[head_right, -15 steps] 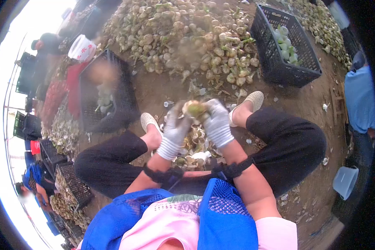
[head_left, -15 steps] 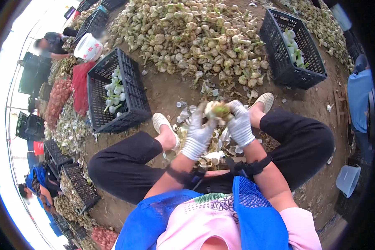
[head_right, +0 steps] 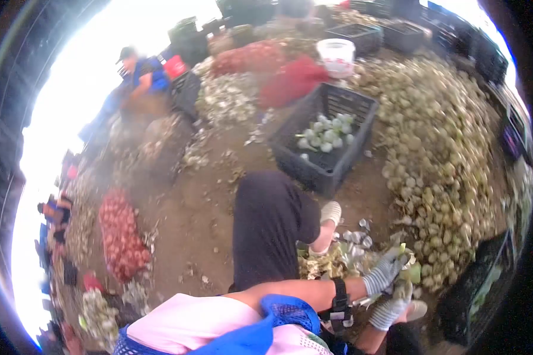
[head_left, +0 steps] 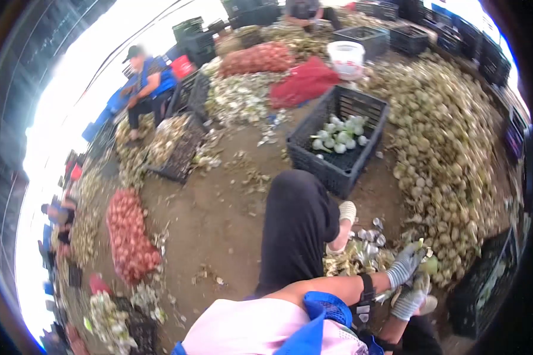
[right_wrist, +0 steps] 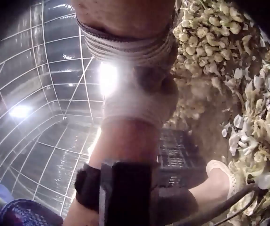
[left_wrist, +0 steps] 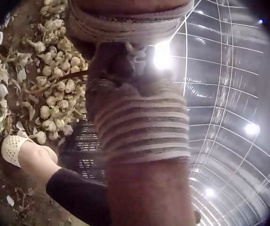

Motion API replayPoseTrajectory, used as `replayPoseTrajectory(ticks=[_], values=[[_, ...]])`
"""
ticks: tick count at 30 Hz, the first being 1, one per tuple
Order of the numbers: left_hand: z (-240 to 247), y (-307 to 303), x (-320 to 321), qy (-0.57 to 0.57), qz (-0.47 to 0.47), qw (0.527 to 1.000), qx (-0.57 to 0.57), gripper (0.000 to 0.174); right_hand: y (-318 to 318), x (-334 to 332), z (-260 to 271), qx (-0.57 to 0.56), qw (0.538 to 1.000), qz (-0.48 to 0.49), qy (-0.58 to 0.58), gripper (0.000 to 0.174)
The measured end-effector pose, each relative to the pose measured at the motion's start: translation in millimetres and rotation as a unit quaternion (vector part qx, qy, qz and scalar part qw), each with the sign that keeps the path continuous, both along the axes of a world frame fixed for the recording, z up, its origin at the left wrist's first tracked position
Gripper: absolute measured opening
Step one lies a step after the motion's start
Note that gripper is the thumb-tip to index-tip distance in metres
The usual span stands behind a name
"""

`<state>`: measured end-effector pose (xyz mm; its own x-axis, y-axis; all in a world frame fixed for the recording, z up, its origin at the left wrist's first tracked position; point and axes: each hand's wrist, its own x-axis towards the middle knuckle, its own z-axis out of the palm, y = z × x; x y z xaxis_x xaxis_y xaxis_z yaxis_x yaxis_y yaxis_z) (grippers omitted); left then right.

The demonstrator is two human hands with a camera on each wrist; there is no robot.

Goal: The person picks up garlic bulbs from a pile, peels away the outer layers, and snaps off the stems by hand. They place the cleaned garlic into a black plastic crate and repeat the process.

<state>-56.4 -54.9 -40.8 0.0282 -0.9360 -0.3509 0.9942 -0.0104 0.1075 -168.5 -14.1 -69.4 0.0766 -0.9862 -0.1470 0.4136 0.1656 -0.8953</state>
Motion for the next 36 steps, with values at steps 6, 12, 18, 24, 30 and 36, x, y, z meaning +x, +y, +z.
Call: replayPoseTrajectory(ticks=[6, 12, 18, 24, 30, 36], values=[[47.0, -7.3, 19.6, -0.259, 0.008, 0.966, 0.014, 0.029, -5.4, 29.7, 85.6, 0.24, 0.942, -0.046, -0.229, 0.044], [107.6, 10.1, 79.7, -0.072, -0.017, 0.986, -0.148, 0.041, -7.8, 4.7, 127.7, 0.049, 0.923, -0.128, -0.359, 0.023], [120.2, 32.9, 129.8, -0.355, -0.029, 0.927, -0.115, 0.063, 6.6, 5.8, 60.5, -0.008, 0.87, 0.305, 0.387, 0.068], [100.6, 61.7, 60.2, -0.466, -0.14, 0.854, -0.182, 0.069, 16.3, 37.6, 110.2, -0.018, 0.994, 0.102, -0.034, 0.057], [131.0, 38.4, 81.8, -0.847, -0.013, 0.449, -0.285, 0.041, 19.1, 17.5, 110.5, 0.02, 0.994, 0.105, -0.016, 0.052], [108.0, 45.0, 68.6, -0.906, 0.062, 0.254, -0.334, 0.02, 24.3, 18.2, 106.4, 0.012, 0.986, 0.136, 0.092, 0.044]])
